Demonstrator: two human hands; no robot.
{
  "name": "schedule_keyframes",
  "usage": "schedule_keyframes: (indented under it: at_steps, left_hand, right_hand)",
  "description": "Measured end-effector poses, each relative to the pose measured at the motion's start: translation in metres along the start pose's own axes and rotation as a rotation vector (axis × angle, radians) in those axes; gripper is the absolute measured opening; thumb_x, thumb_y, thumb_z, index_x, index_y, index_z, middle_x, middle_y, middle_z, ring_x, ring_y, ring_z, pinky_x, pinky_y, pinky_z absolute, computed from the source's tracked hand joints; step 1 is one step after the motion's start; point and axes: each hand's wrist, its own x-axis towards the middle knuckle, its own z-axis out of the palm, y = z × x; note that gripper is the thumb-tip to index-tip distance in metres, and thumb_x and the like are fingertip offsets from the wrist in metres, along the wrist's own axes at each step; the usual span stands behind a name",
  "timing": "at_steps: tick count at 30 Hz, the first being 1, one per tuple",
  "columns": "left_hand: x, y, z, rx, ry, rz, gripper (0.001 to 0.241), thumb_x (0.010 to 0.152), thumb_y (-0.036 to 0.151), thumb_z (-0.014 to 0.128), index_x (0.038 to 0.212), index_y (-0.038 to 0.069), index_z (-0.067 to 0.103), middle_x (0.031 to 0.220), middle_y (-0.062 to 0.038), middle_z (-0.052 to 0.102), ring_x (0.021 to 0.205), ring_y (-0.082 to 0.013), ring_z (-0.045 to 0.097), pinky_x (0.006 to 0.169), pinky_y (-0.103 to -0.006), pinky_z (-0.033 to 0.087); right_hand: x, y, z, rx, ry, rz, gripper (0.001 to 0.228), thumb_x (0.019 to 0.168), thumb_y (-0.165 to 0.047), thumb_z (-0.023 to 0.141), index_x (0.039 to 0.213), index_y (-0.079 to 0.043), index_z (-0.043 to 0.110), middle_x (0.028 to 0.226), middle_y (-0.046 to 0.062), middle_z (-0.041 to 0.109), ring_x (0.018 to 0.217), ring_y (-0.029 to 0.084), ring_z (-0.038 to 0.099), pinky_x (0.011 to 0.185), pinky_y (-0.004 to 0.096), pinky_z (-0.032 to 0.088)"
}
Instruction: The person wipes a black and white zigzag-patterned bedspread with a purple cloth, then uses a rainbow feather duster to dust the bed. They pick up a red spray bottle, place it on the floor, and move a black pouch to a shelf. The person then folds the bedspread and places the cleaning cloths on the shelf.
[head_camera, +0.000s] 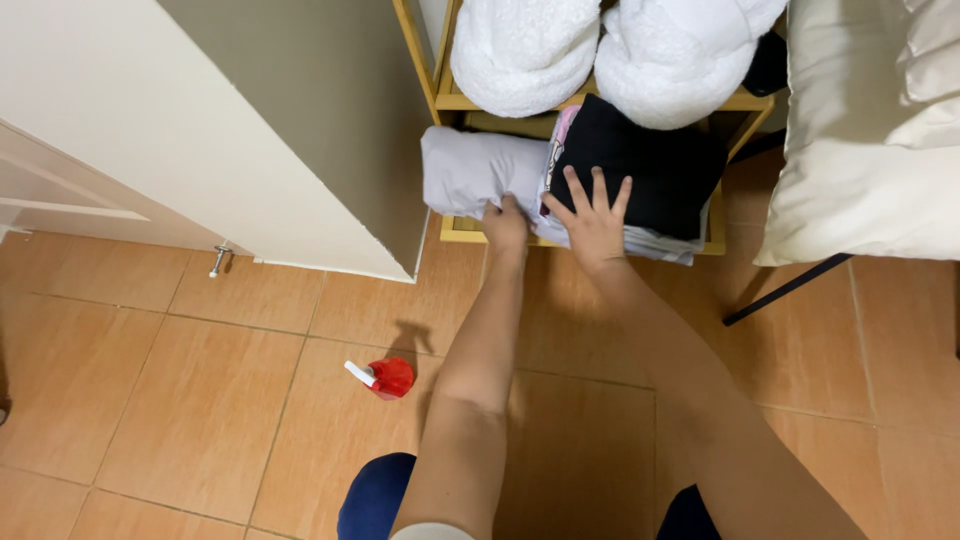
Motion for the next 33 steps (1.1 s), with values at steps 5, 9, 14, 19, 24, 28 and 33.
schedule_keyframes:
  at_steps: [5, 9, 14, 19, 24, 28, 33]
  left_hand:
    - [0.031, -0.015, -0.04, -0.412, -0.002, -0.182, 0.032, 0.102, 0.022, 0.056, 0.118, -0.005, 0.056, 0.075, -0.007, 0.057, 0.061, -0.0174, 0.055, 0.056, -0.0399, 0.057]
    - [0.027, -0.031, -0.037, -0.509, 0.027, -0.126, 0.04, 0.1, 0.015, 0.06, 0.132, -0.001, 0.042, 0.095, -0.008, 0.059, 0.082, -0.0182, 0.058, 0.077, -0.0367, 0.057]
    - [-0.075, 0.02, -0.018, -0.042, 0.009, 0.16, 0.056, 0.093, 0.01, 0.066, 0.144, 0.005, 0.043, 0.112, -0.011, 0.058, 0.099, -0.0217, 0.058, 0.092, -0.0354, 0.049]
    - [-0.122, 0.044, 0.004, 0.324, -0.139, 0.372, 0.056, 0.086, 0.002, 0.069, 0.141, 0.012, 0.061, 0.112, -0.02, 0.055, 0.103, -0.0303, 0.054, 0.095, -0.0423, 0.048]
    - [-0.141, 0.059, 0.011, 0.612, -0.274, 0.667, 0.06, 0.078, -0.002, 0.067, 0.132, 0.026, 0.07, 0.129, -0.016, 0.056, 0.116, -0.0345, 0.052, 0.097, -0.0479, 0.046]
    - [-0.137, 0.059, 0.01, 0.716, -0.334, 0.635, 0.054, 0.079, 0.001, 0.069, 0.125, 0.028, 0.074, 0.13, -0.011, 0.058, 0.121, -0.0345, 0.053, 0.096, -0.048, 0.047]
    - [-0.148, 0.106, -0.005, 0.717, -0.37, 0.623, 0.041, 0.076, 0.004, 0.071, 0.113, 0.02, 0.077, 0.132, -0.015, 0.059, 0.121, -0.0369, 0.055, 0.099, -0.0487, 0.048]
  right_hand:
    - [-0.015, 0.03, -0.001, -0.004, -0.115, -0.011, 0.043, 0.095, -0.019, 0.061, 0.133, -0.039, 0.064, 0.158, 0.001, 0.048, 0.146, 0.037, 0.039, 0.114, 0.079, 0.017]
    - [-0.019, 0.021, 0.017, -0.1, -0.177, 0.059, 0.046, 0.095, -0.019, 0.064, 0.136, -0.039, 0.062, 0.159, 0.001, 0.045, 0.145, 0.039, 0.037, 0.114, 0.078, 0.016]
    - [-0.008, 0.024, 0.007, 0.077, -0.352, 0.072, 0.09, 0.075, -0.019, 0.078, 0.156, -0.039, 0.046, 0.168, 0.006, 0.032, 0.149, 0.041, 0.03, 0.115, 0.072, 0.017]
    - [-0.012, 0.053, -0.035, 0.264, -0.233, 0.169, 0.097, 0.072, -0.033, 0.086, 0.155, -0.031, 0.037, 0.167, 0.017, 0.024, 0.153, 0.053, 0.018, 0.118, 0.078, 0.013]
    - [-0.032, 0.067, -0.03, 0.125, -0.493, 0.183, 0.089, 0.075, -0.027, 0.084, 0.152, -0.049, 0.044, 0.168, 0.01, 0.023, 0.148, 0.05, 0.018, 0.111, 0.078, 0.014]
    - [-0.05, 0.072, -0.025, 0.125, -0.423, 0.157, 0.086, 0.077, -0.023, 0.082, 0.153, -0.046, 0.048, 0.171, 0.01, 0.023, 0.151, 0.049, 0.017, 0.115, 0.075, 0.015]
    - [-0.048, 0.063, -0.081, 0.284, -0.475, 0.218, 0.081, 0.079, -0.015, 0.076, 0.154, -0.031, 0.047, 0.17, 0.018, 0.017, 0.152, 0.051, 0.012, 0.117, 0.071, 0.015]
